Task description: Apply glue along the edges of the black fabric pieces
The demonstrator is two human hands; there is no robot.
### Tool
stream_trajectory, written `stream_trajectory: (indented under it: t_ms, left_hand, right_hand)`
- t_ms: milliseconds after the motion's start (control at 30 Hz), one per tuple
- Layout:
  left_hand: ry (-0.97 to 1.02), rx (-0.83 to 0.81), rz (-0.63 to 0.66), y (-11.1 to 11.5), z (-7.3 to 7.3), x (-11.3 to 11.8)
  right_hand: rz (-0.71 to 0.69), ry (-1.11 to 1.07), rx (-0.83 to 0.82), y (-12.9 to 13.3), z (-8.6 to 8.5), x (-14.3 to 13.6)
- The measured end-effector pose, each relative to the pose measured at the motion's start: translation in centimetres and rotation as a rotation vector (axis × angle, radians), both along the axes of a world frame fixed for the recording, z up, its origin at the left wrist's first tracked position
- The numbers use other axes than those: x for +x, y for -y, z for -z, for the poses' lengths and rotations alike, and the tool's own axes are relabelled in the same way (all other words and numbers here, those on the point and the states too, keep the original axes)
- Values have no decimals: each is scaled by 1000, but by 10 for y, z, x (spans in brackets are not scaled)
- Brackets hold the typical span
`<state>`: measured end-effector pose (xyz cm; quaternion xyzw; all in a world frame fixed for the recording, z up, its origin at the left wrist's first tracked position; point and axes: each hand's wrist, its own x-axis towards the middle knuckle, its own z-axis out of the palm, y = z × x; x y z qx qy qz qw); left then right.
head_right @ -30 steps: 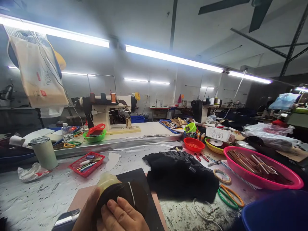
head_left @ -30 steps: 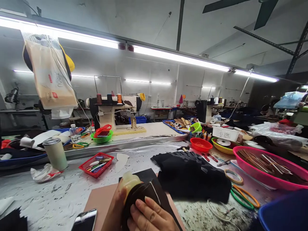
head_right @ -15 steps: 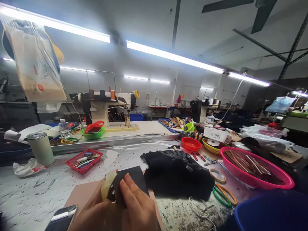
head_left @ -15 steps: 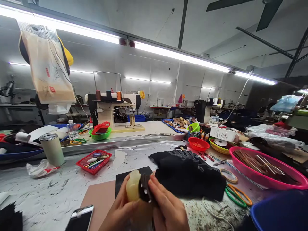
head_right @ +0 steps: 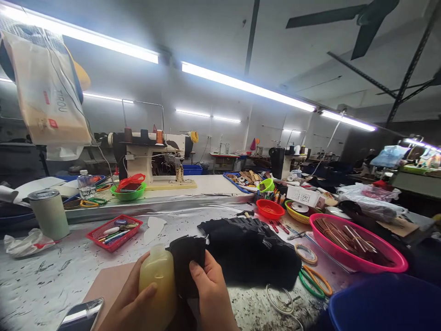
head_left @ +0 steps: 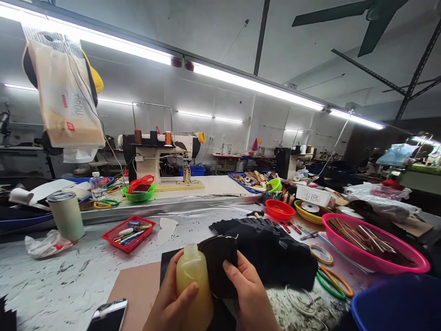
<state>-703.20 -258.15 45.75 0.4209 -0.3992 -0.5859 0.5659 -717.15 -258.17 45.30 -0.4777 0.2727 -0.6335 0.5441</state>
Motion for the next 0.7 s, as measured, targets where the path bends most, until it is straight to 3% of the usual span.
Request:
stream_trajectory:
  t_ms: [67,167,267,400,467,600,700]
  left_hand:
    - [-25,42,14,0,-1,3]
    - [-48,79,37,2,-1,7]
    - [-69,92,62,3,-1,12]
    - [-44,71,6,8,-4,21]
    - [-11,55,-22,10,-6,27]
    - [17,48,-26,7,-12,28]
    - [-3,44,32,1,-16,20]
  right_hand:
    - [-21,129,82,4,2,0]
    - [94,172,161,9,12,2]
    - [259,18,93,12,14,-3]
    - [621,-371,-117,14,-2,-26]
    - [612,-544,-113,16,-7,-37]
    - [414,-677,-38,19,0,-40]
    - [573,-803,-172,20,9,-31]
